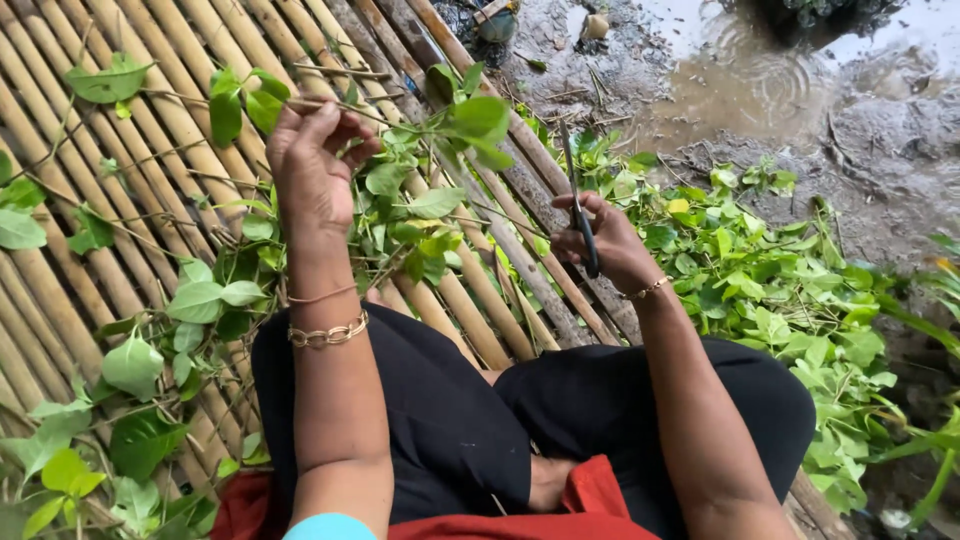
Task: Trimming leaves and side branches from plant stems using scissors for propagation
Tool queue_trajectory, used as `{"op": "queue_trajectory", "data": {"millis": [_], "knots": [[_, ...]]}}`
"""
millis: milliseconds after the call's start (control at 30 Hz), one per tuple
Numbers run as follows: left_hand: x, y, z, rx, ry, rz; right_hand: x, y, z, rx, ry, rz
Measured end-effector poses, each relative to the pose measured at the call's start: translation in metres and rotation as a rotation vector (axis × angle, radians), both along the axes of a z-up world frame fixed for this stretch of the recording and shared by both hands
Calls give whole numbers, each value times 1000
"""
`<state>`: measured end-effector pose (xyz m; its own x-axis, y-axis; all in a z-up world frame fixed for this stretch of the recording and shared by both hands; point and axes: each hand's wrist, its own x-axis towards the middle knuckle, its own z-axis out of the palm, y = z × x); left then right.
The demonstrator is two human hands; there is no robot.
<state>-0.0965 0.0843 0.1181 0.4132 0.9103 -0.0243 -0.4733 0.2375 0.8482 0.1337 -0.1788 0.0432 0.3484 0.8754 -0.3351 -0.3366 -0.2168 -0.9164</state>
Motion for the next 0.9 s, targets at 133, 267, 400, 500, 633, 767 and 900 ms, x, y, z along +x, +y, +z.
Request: {"op": "queue_trajectory", "data": {"millis": [133, 267, 400, 500, 633, 767, 900], "knots": [[11, -3, -10, 6, 155, 67, -3, 3, 5, -116, -91, 28], [27, 2, -53, 117, 316, 145, 2, 1, -24, -145, -231, 74], [37, -9, -59, 98, 225, 104, 5, 5, -26, -55, -225, -6], [47, -19, -57, 40, 147, 44, 3, 5, -6, 55, -151, -128], [57, -26, -69, 2, 149, 20, 4, -2, 0, 315, -103, -157], [64, -42, -58, 90, 145, -1, -3, 1, 15, 303, -161, 111], [74, -69, -33, 300, 244, -19, -9, 3, 9, 200, -220, 239]]}}
